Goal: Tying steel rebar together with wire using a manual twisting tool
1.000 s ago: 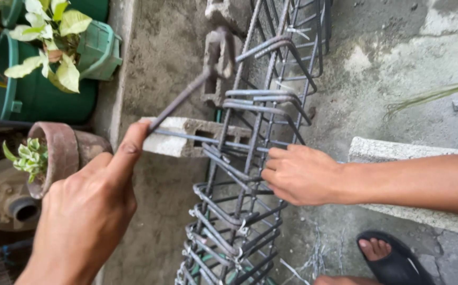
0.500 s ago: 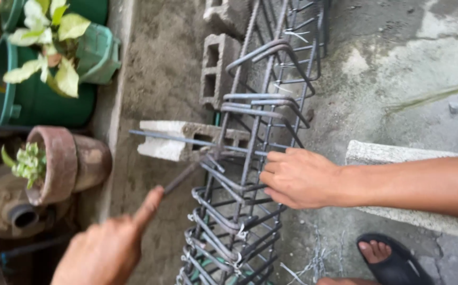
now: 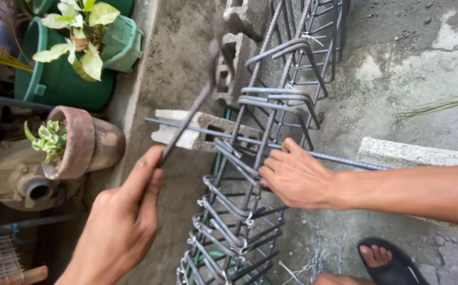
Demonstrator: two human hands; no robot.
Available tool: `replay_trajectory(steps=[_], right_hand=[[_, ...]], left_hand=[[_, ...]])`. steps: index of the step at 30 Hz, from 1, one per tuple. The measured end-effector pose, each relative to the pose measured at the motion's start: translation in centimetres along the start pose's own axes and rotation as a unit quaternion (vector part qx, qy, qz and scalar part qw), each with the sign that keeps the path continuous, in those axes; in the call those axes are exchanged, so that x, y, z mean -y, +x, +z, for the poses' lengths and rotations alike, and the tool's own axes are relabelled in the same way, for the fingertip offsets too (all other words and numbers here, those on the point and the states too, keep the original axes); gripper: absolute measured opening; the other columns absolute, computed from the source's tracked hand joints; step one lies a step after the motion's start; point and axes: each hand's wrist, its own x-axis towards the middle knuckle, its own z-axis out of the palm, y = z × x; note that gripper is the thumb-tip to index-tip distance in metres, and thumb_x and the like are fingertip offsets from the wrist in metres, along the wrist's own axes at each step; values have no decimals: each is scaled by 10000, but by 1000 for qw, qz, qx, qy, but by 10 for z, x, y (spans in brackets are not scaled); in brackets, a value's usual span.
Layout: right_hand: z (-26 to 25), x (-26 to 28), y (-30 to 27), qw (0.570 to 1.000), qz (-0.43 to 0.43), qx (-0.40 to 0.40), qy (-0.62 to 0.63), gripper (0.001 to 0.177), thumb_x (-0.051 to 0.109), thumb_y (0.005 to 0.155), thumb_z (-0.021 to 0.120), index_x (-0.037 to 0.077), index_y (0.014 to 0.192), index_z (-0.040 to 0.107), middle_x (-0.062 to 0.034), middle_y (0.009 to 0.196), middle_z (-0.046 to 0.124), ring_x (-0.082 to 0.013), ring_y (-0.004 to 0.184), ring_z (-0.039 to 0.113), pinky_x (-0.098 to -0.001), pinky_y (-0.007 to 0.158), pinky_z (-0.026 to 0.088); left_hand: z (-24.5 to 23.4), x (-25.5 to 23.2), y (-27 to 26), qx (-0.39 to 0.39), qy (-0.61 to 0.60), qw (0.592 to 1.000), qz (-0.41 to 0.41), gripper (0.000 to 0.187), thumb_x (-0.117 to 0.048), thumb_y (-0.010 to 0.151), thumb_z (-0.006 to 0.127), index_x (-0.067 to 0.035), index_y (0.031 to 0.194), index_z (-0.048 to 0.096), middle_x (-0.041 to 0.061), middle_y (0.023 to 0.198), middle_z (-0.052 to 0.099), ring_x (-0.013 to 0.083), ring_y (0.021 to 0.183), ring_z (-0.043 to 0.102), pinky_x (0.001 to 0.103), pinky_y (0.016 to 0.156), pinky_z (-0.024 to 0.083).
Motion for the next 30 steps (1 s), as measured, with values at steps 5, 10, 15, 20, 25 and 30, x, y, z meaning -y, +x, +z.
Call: replay_trajectory(steps=[5,10,15,20,25,30], right_hand=[[0,5,-2,997,-15,-38,-65,215,252,957,609,116,801,666,-91,715,689,-220,661,532,-421,784,416],[-6,0,2,991,-7,-98,-89,234,290,960,621,131,790,605,-73,724,658,-253,701,549,-435,782,407],[-2,5,-4,994,-20,-77,-80,120,231,893,590,138,817,592,-66,751,638,-239,712,537,-414,780,405],[1,5,-3,993,-43,-63,-86,68,177,876,603,121,841,585,-82,745,629,-218,676,529,-399,774,425],[5,-1,-2,996,-16,-36,-84,74,170,886,599,123,833,578,-84,737,624,-207,668,523,-398,775,425],[1,4,-3,995,-24,-48,-86,135,247,934,594,121,885,586,-77,810,634,-230,721,564,-408,787,416]], left_hand=[[-2,-5,19,226,124,964,-63,547,-226,963,475,-324,1501,440,172,694,771,290,486,727,484,558,574],[-30,-33,26,216,156,953,-147,395,-372,964,497,-385,1346,597,21,1011,835,349,926,781,492,814,588],[21,31,3,113,-30,992,-36,538,-76,818,613,-242,1328,657,34,1043,849,253,846,850,386,652,661],[-10,-9,14,218,108,960,-137,384,-337,961,510,-322,1324,633,49,1013,824,343,791,814,462,741,636],[5,1,8,-43,-13,999,16,494,-6,878,597,-54,1367,644,154,930,805,286,599,794,434,473,578],[4,-9,24,298,164,933,-116,400,-357,1000,417,-311,1367,570,175,956,795,402,806,801,542,758,610]])
